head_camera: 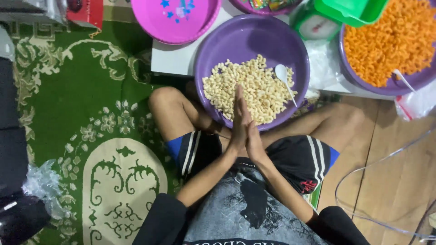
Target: Manually scooping snacks from a large bowl into small plastic bags using a spoon.
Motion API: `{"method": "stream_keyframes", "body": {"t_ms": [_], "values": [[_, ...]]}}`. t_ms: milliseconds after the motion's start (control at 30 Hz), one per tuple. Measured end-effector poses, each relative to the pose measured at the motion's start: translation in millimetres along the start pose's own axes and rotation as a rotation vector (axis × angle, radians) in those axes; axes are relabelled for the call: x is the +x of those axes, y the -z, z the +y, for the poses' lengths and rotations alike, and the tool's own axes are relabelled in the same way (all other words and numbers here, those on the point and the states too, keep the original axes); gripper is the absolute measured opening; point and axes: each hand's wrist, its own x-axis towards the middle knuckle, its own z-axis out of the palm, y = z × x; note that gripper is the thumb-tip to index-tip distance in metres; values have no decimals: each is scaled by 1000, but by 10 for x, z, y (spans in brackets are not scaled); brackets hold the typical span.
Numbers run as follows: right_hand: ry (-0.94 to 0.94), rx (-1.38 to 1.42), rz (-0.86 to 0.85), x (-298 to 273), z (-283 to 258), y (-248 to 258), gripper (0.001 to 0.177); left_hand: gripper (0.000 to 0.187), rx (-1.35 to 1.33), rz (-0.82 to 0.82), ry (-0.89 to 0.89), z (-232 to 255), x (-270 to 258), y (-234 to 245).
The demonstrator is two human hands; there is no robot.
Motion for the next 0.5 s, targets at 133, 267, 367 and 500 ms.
{"method": "stream_keyframes", "body": {"t_ms": [133,267,367,500], "values": [[177,291,116,128,173,318,71,88,-41,-94,19,-32,-355,-337],[176,452,53,-61,116,257,73,91,72,16,-75,-425,-114,-216],[-14,515,-21,-385,177,195,97,92,246,243,-265,-583,204,-100],[152,-209,276,-169,129,632,71,79,480,442,-316,-596,455,316]]}}
